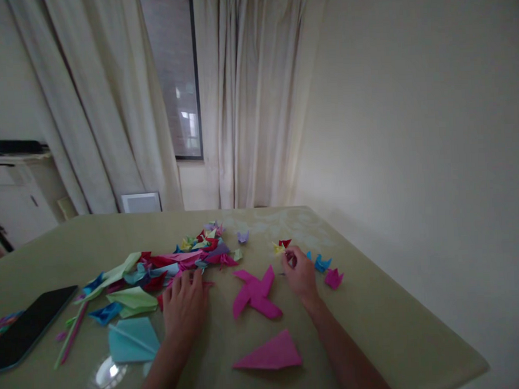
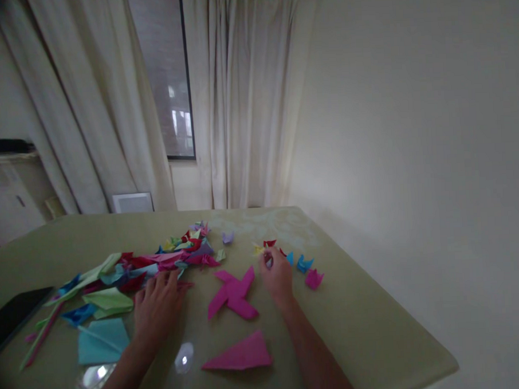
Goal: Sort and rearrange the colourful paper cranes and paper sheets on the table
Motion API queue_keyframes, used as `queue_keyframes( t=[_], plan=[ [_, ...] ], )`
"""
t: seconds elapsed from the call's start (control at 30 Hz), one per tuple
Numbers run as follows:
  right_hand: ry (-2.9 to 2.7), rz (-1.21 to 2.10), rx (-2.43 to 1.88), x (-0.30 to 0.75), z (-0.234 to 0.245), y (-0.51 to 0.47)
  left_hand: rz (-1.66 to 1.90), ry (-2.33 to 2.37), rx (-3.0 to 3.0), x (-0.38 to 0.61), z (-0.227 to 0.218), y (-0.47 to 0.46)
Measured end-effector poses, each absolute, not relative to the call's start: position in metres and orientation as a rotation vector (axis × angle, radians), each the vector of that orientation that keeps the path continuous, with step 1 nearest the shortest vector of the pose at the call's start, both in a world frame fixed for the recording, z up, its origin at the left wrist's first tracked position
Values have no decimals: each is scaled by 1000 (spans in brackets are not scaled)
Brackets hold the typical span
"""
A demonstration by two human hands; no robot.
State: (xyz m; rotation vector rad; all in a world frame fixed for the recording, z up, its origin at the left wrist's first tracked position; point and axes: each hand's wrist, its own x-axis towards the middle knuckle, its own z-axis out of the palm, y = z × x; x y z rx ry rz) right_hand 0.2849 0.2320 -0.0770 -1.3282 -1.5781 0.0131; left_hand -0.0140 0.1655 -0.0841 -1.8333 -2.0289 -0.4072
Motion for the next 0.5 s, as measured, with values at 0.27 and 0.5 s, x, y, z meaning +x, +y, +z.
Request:
queue_keyframes(
  t=[0.27, 0.5],
  plan=[
    [-1368, -132, -1657, 330, -89, 250, -230, -2141, -1953, -25, -95, 173],
    [-1422, 26, -1430, 327, -91, 251, -493, -2123, -1958, -35, -89, 178]
  ],
)
